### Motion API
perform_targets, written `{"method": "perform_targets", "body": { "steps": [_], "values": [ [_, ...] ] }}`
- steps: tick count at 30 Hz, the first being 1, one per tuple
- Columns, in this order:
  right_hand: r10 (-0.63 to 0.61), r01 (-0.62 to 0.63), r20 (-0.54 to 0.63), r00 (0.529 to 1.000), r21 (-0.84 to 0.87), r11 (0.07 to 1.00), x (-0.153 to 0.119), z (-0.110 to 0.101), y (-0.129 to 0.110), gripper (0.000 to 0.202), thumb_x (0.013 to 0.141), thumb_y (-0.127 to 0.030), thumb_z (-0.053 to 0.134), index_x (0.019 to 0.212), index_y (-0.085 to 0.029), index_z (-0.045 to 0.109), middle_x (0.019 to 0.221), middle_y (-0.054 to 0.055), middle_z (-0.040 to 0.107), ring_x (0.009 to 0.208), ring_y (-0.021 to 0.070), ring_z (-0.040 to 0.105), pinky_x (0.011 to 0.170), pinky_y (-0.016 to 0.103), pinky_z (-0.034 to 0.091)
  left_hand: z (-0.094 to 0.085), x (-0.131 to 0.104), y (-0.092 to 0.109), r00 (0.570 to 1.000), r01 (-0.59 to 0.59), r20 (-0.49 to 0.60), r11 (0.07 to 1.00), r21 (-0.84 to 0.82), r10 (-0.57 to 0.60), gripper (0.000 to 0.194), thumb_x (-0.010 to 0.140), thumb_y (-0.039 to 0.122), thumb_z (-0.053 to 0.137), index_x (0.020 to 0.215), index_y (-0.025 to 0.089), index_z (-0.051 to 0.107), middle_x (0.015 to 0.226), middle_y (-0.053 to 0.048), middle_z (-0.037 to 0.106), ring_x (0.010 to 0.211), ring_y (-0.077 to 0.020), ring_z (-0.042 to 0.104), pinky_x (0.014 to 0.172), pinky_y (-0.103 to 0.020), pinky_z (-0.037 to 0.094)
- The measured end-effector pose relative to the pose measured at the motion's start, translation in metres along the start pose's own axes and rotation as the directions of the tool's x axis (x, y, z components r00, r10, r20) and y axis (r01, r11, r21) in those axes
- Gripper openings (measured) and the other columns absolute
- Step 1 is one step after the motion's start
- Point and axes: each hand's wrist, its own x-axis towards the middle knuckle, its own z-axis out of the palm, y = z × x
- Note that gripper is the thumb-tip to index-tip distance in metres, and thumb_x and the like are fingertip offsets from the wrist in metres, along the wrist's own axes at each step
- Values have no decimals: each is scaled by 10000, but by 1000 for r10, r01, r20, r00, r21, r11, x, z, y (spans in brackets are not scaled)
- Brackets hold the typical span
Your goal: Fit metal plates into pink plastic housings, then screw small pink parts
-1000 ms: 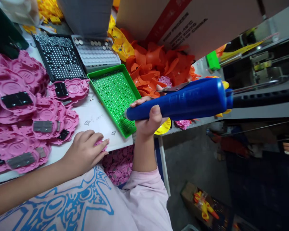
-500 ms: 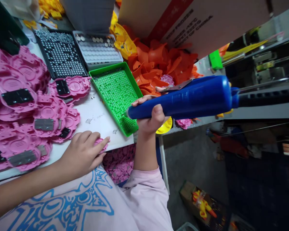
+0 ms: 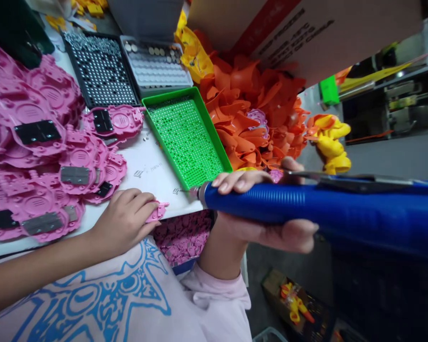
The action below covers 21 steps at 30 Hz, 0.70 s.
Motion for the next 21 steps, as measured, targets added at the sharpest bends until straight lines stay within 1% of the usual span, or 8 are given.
{"method": "perform_targets", "body": {
  "steps": [2, 4, 7, 10, 13, 16, 18, 21],
  "values": [
    [70, -76, 77, 995, 86, 993, -15, 1, -2, 402, 716, -619, 509, 1000, -346, 590, 597, -58, 474, 450, 138, 467, 475, 325, 448, 0, 0, 0, 1000, 12, 2, 1000, -20, -12, 178, 807, 279, 646, 918, 142, 658, 935, -77, 652, 846, -265, 491, 732, -404, 372],
    [103, -123, 132, 986, 145, 982, -29, 4, 0, 443, 718, -606, 521, 1051, -319, 578, 596, -55, 500, 445, 140, 482, 470, 334, 460, 1, 0, 1, 1000, 22, 0, 999, -36, -22, 178, 805, 274, 646, 916, 136, 663, 938, -81, 651, 851, -265, 489, 736, -406, 373],
    [89, -117, 167, 982, 170, 978, -40, 10, 7, 454, 739, -575, 514, 1080, -281, 573, 611, -36, 537, 468, 150, 508, 480, 347, 478, 3, -1, 1, 999, 38, 1, 998, -41, -38, 184, 801, 283, 655, 910, 135, 666, 940, -85, 650, 864, -267, 487, 735, -410, 374],
    [91, -110, 162, 983, 116, 987, -43, 13, 10, 428, 743, -563, 516, 1069, -291, 571, 628, -29, 548, 495, 165, 534, 502, 366, 494, 3, -1, 2, 999, 43, 7, 999, -34, -43, 196, 803, 294, 650, 918, 136, 667, 940, -83, 649, 869, -272, 488, 733, -414, 375],
    [122, -129, 130, 984, 47, 991, -42, 14, 11, 427, 718, -606, 527, 1027, -317, 583, 597, -43, 536, 463, 165, 524, 486, 364, 490, 3, -1, 3, 999, 42, 18, 999, -27, -42, 194, 811, 290, 636, 925, 137, 669, 936, -83, 646, 869, -275, 487, 732, -415, 374],
    [107, -115, 104, 989, 69, 991, -43, 14, 13, 440, 720, -612, 517, 1029, -309, 593, 587, -44, 526, 445, 155, 500, 460, 348, 480, 2, 0, 3, 999, 45, 18, 999, -23, -45, 183, 814, 285, 631, 914, 138, 670, 924, -85, 643, 862, -274, 485, 728, -413, 370],
    [91, -102, 110, 990, 99, 990, -44, 14, 15, 441, 739, -591, 503, 1053, -296, 597, 602, -38, 527, 459, 153, 501, 465, 344, 481, 2, 0, 3, 999, 46, 16, 999, -22, -46, 177, 814, 285, 630, 903, 137, 669, 922, -88, 641, 861, -273, 481, 729, -412, 368],
    [105, -119, 130, 986, 103, 988, -47, 15, 15, 441, 748, -569, 489, 1078, -296, 596, 625, -30, 540, 490, 162, 518, 494, 358, 484, 2, 0, 3, 999, 42, 20, 999, -28, -41, 172, 816, 280, 626, 895, 133, 668, 926, -95, 639, 864, -273, 474, 734, -413, 368]
  ]
}}
